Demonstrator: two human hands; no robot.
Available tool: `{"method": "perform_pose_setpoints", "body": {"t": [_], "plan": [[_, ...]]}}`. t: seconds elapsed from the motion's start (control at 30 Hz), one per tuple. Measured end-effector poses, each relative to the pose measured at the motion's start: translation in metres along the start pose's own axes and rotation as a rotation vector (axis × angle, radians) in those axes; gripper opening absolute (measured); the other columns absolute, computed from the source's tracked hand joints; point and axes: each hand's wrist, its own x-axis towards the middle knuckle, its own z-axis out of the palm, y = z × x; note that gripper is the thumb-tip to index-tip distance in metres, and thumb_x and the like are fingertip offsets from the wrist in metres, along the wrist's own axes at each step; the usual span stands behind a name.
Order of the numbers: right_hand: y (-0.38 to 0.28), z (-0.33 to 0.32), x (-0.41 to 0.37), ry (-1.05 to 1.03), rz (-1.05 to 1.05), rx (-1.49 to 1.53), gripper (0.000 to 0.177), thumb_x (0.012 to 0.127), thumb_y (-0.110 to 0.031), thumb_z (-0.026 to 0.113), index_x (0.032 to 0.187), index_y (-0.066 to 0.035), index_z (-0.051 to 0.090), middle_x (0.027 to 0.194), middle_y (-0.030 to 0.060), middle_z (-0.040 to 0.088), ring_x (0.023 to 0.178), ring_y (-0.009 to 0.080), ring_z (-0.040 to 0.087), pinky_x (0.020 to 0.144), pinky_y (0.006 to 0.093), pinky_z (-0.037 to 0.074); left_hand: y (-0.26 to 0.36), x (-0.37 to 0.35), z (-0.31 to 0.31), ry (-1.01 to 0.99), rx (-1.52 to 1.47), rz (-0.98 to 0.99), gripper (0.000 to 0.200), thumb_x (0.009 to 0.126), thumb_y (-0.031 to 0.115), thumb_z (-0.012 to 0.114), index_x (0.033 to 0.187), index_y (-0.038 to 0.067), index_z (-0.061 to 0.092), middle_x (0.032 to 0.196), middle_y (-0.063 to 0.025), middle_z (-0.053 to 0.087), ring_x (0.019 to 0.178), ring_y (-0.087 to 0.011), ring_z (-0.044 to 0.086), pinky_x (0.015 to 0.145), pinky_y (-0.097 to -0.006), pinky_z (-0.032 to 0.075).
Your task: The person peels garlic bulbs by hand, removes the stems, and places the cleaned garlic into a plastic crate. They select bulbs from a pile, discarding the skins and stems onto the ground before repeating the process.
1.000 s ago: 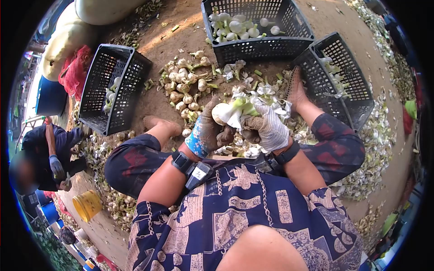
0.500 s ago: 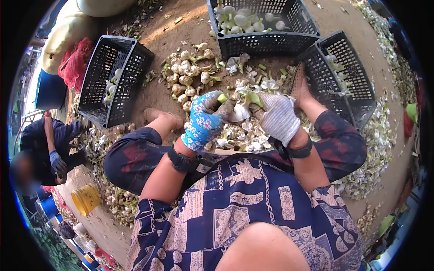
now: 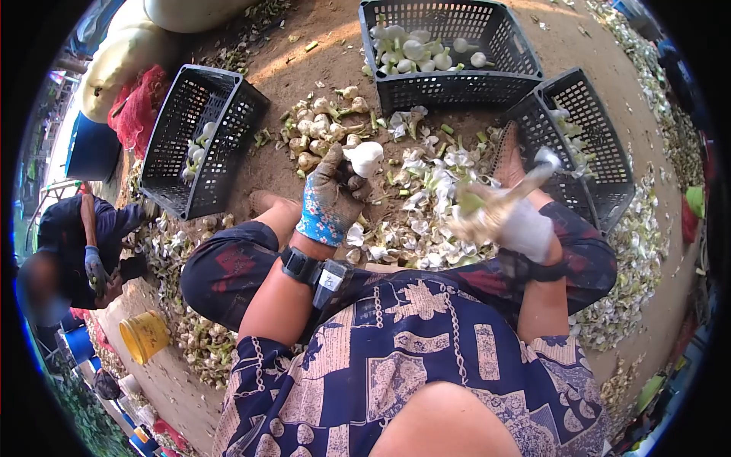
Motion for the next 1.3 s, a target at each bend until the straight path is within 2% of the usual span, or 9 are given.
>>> {"method": "perform_pose_setpoints", "body": {"t": [0.07, 0.13, 0.23, 0.37, 0.5, 0.7, 0.83, 1.1, 1.3], "plan": [[0.005, 0.015, 0.006, -0.001, 0.205, -0.191, 0.040, 0.077, -0.020, 0.063, 0.112, -0.003, 0.055, 0.116, 0.0202, 0.053, 0.093, 0.0235, 0.060, 0.082, 0.0350, 0.048, -0.007, -0.004, 0.009, 0.125, 0.080, 0.008, 0.019, 0.088, 0.030, 0.058, 0.090, 0.011, 0.059, 0.066, 0.0022, 0.054, 0.051, -0.0076, 0.047, 0.043, -0.0202, 0.033], [-0.005, 0.032, 0.015, 0.615, -0.109, 0.070, 0.063, 0.076, -0.036, 0.066, 0.126, -0.003, 0.045, 0.116, 0.0238, 0.053, 0.107, 0.0378, 0.053, 0.088, 0.0398, 0.046, -0.021, -0.003, 0.007, 0.118, 0.273, 0.031, 0.019, 0.089, 0.028, 0.056, 0.091, 0.010, 0.058, 0.069, 0.0024, 0.054, 0.053, -0.0070, 0.047, 0.045, -0.0196, 0.035], [-0.034, 0.038, 0.026, 0.646, -0.472, 0.478, 0.054, 0.074, -0.019, 0.067, 0.124, -0.009, 0.048, 0.118, 0.0179, 0.053, 0.108, 0.0342, 0.053, 0.091, 0.0394, 0.044, -0.046, -0.016, 0.009, -0.110, 0.412, -0.093, 0.017, 0.089, 0.019, 0.057, 0.098, 0.005, 0.057, 0.076, -0.0007, 0.058, 0.064, -0.0097, 0.056, 0.058, -0.0208, 0.046], [0.025, -0.008, -0.009, 1.061, -0.039, 0.138, 0.041, 0.073, -0.003, 0.064, 0.113, -0.007, 0.054, 0.106, 0.0135, 0.059, 0.091, 0.0295, 0.061, 0.077, 0.0340, 0.051, -0.041, -0.033, 0.036, -0.110, 0.527, -0.005, 0.018, 0.088, 0.015, 0.058, 0.100, 0.003, 0.058, 0.081, -0.0021, 0.061, 0.070, -0.0088, 0.057, 0.065, -0.0201, 0.047], [0.093, -0.054, -0.026, 1.064, 0.625, -0.610, 0.047, 0.077, -0.010, 0.062, 0.122, -0.009, 0.048, 0.118, 0.0159, 0.052, 0.108, 0.0308, 0.051, 0.091, 0.0404, 0.041, -0.021, -0.030, 0.009, -0.108, 0.867, -0.044, 0.012, 0.086, 0.013, 0.059, 0.090, 0.002, 0.061, 0.078, 0.0013, 0.059, 0.069, -0.0053, 0.051, 0.063, -0.0196, 0.042], [0.012, 0.018, 0.168, 0.596, -0.111, 0.355, 0.048, 0.071, -0.012, 0.067, 0.116, -0.004, 0.053, 0.115, 0.0170, 0.055, 0.090, 0.0265, 0.060, 0.083, 0.0342, 0.047, -0.006, -0.030, 0.012, -0.126, 0.995, -0.151, 0.020, 0.085, 0.019, 0.062, 0.074, 0.002, 0.061, 0.059, 0.0039, 0.051, 0.059, -0.0039, 0.044, 0.051, -0.0227, 0.037], [-0.021, 0.105, 0.317, 0.112, 0.086, 0.371, 0.074, 0.068, -0.020, 0.072, 0.131, -0.005, 0.036, 0.124, 0.0217, 0.049, 0.111, 0.0348, 0.051, 0.091, 0.0388, 0.043, 0.006, -0.023, 0.012, -0.009, 1.046, -0.058, 0.009, 0.085, 0.011, 0.060, 0.088, 0.002, 0.060, 0.079, 0.0007, 0.058, 0.074, -0.0042, 0.052, 0.067, -0.0229, 0.044], [-0.001, 0.139, 0.324, 0.204, 0.090, 0.627, 0.058, 0.070, -0.009, 0.065, 0.125, -0.006, 0.046, 0.103, 0.0208, 0.061, 0.095, 0.0347, 0.059, 0.083, 0.0387, 0.046, 0.021, 0.002, 0.002, 0.190, 0.846, 0.028, 0.025, 0.081, 0.013, 0.064, 0.104, 0.004, 0.057, 0.086, 0.0012, 0.058, 0.073, -0.0045, 0.050, 0.067, -0.0213, 0.044], [-0.024, 0.055, 0.168, 0.534, -0.286, 0.741, 0.050, 0.073, 0.007, 0.052, 0.122, -0.002, 0.047, 0.102, 0.0167, 0.061, 0.096, 0.0271, 0.060, 0.085, 0.0337, 0.047, -0.006, 0.027, -0.035, 0.224, 1.777, 0.450, 0.079, 0.063, 0.024, 0.077, 0.129, 0.005, 0.039, 0.125, -0.0188, 0.047, 0.118, -0.0319, 0.045, 0.100, -0.0364, 0.036]]}}
